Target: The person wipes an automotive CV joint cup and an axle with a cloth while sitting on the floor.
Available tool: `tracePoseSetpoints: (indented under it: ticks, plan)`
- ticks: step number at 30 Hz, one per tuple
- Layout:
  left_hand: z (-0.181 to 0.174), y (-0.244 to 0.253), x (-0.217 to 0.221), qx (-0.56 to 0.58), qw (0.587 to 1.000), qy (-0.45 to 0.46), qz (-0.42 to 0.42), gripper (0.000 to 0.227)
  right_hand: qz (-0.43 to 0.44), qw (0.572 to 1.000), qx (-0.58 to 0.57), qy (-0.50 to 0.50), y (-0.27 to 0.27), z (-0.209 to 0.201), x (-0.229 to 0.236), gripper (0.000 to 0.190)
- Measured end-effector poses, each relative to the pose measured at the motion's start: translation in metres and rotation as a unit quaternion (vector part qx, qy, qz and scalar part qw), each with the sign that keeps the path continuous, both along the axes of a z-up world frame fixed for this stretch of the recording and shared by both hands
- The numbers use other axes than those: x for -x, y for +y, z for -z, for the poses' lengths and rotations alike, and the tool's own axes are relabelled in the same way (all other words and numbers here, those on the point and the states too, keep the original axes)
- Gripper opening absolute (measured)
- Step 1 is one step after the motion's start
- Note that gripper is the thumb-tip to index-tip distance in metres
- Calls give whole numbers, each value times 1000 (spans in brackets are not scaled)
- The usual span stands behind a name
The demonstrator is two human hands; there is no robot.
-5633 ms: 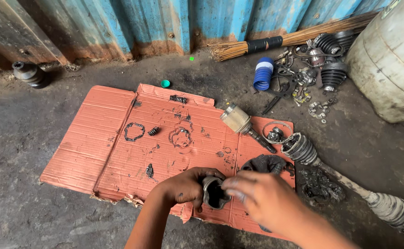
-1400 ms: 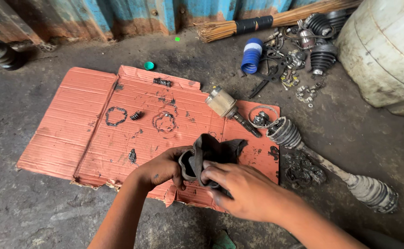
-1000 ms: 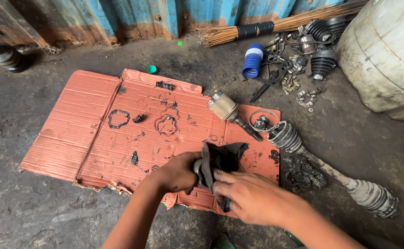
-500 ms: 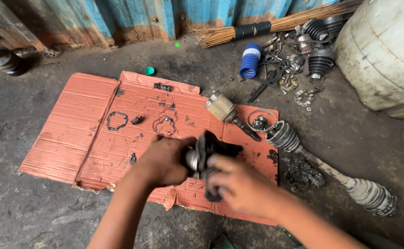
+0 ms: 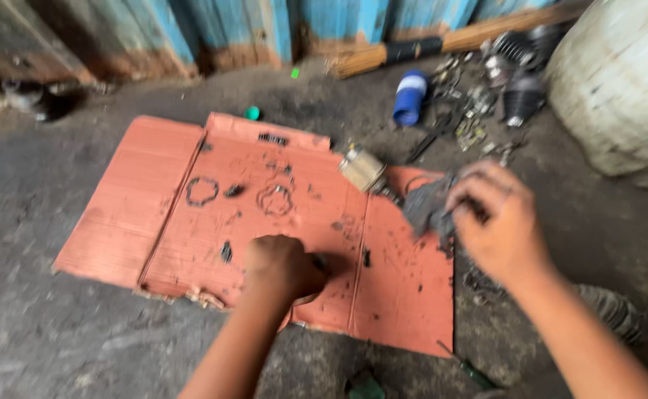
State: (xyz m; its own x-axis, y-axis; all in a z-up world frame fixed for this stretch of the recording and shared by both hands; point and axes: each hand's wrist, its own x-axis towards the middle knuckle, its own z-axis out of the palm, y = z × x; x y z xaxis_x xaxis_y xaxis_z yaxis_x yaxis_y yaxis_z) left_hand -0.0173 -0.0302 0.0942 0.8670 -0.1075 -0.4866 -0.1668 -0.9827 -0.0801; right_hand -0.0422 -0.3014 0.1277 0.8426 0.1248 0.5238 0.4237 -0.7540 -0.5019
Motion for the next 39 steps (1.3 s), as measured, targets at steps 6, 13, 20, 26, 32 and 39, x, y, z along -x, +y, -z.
tracePoseSetpoints:
  ticks: [6, 13, 20, 26, 32, 39]
  plan:
    - [-43, 23, 11, 6, 997, -58, -52, 53, 24, 999, 0, 30, 7, -6, 12, 8]
    - [-15, -1, 16, -51, 994, 86, -38, 71, 27, 999, 3, 46, 16, -4, 13, 7]
    - [-29, 36, -5, -4, 985, 170, 7, 42, 22, 997, -32, 63, 2, 3, 2, 9]
    - [3, 30, -11, 281, 953, 18, 113, 43, 11, 929, -248, 276, 9, 32, -1, 22]
    - [45, -8, 4, 618, 775, 111, 64, 58, -107, 901, -317, 277, 7, 38, 1, 39]
    - [44, -15, 8, 655, 717, 237, -31, 71, -196, 833, -340, 390, -4, 23, 9, 27]
